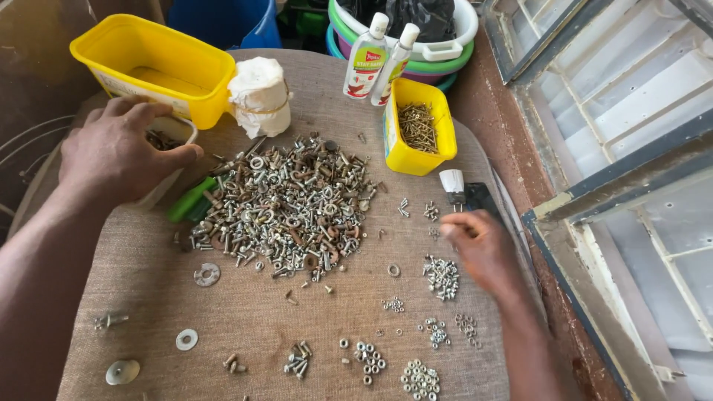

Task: The person sorts a mixed pile of metal fasteners on a table, separating screws, nuts, and washers into small piles by type and size. The hands pick items from the central pile and place them into distinct groups on the table surface.

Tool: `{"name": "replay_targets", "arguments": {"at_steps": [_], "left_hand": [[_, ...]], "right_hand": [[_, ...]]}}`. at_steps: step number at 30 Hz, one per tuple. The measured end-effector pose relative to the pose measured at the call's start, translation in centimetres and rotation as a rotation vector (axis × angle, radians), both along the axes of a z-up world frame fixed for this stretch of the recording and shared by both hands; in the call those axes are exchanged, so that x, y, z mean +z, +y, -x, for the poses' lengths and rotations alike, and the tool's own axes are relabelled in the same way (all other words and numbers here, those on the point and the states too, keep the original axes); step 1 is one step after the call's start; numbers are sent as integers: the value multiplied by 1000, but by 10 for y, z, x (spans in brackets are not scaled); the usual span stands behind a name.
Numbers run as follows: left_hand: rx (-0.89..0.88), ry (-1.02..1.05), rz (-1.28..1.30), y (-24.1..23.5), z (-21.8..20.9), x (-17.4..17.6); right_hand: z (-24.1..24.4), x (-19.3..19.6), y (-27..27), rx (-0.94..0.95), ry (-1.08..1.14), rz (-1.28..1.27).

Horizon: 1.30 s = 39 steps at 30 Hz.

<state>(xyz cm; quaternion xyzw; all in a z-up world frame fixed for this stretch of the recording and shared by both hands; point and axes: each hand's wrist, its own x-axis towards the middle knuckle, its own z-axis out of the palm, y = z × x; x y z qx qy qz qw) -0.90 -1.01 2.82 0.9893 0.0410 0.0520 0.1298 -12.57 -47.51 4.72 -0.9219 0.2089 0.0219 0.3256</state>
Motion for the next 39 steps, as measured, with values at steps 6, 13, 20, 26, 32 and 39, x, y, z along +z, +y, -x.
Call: {"name": "replay_targets", "arguments": {"at_steps": [6, 13, 20, 26, 32, 39], "left_hand": [[11, -15, -12, 0, 1, 1], [-3, -184, 47, 16, -10, -30], [-2, -163, 90, 13, -8, -28], [0, -156, 112, 16, -11, -30], [-9, -175, 126, 15, -12, -31], [-15, -202, 139, 15, -10, -32]], "right_hand": [[-34, -49, -74, 173, -161, 200], [-24, -37, -9, 245, -393, 297], [-25, -22, 80, 663, -260, 121], [-36, -22, 94, 697, -106, 188], [-40, -24, 91, 687, -81, 84], [-37, -22, 81, 701, 29, -59]]}}
